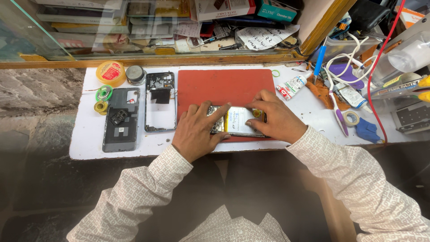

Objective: The person cleans the exposed internals of a disassembled smartphone with a toothbrush, applies liquid from a small tube onto the phone, positions a new battery into the phone body, presses it into place, and closes the phone by fitting the back cover, then wipes the assembled phone with a cloth.

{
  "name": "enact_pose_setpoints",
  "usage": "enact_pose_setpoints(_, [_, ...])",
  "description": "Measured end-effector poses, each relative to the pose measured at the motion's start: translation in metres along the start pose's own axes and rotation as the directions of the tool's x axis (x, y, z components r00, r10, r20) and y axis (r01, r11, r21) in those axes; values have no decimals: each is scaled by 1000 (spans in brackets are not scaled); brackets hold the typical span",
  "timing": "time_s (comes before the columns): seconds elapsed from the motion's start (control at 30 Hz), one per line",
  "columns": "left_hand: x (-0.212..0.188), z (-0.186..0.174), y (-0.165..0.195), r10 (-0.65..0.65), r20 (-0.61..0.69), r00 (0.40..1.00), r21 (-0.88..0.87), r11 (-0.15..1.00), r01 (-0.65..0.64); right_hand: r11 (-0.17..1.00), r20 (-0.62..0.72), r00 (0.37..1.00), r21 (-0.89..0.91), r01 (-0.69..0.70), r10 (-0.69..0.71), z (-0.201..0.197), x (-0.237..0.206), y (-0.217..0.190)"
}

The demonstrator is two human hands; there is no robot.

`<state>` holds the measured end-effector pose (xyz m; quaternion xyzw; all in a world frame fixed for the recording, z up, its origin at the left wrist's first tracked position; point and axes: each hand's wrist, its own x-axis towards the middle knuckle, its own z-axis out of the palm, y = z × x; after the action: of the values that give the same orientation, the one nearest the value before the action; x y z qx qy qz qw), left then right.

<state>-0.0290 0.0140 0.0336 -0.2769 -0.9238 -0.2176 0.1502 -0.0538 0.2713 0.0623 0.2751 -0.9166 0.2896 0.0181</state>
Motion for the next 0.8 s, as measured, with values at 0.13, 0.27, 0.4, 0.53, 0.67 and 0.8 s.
enact_pose_setpoints(0.13, [2,0,-1,30,16,999,34,999,-31,999,-10,1000,-42,9,-10,4,-2,4])
enact_pose_setpoints(0.27, [5,1,-4,37,38,999,41,998,-38,994,-49,996,-82,67,-71,8,-3,8])
enact_pose_setpoints(0.4, [9,1,-4,34,64,997,50,998,-38,988,-80,994,-138,64,-76,9,-4,11])
enact_pose_setpoints(0.53, [10,3,-3,33,83,996,47,998,-37,996,-36,999,-85,31,-34,3,2,14])
enact_pose_setpoints(0.67, [12,7,-5,38,80,996,49,998,-42,998,109,993,-58,-39,45,-2,12,18])
enact_pose_setpoints(0.8, [10,11,-9,52,72,996,45,997,-55,995,134,990,-102,-23,37,2,12,12])
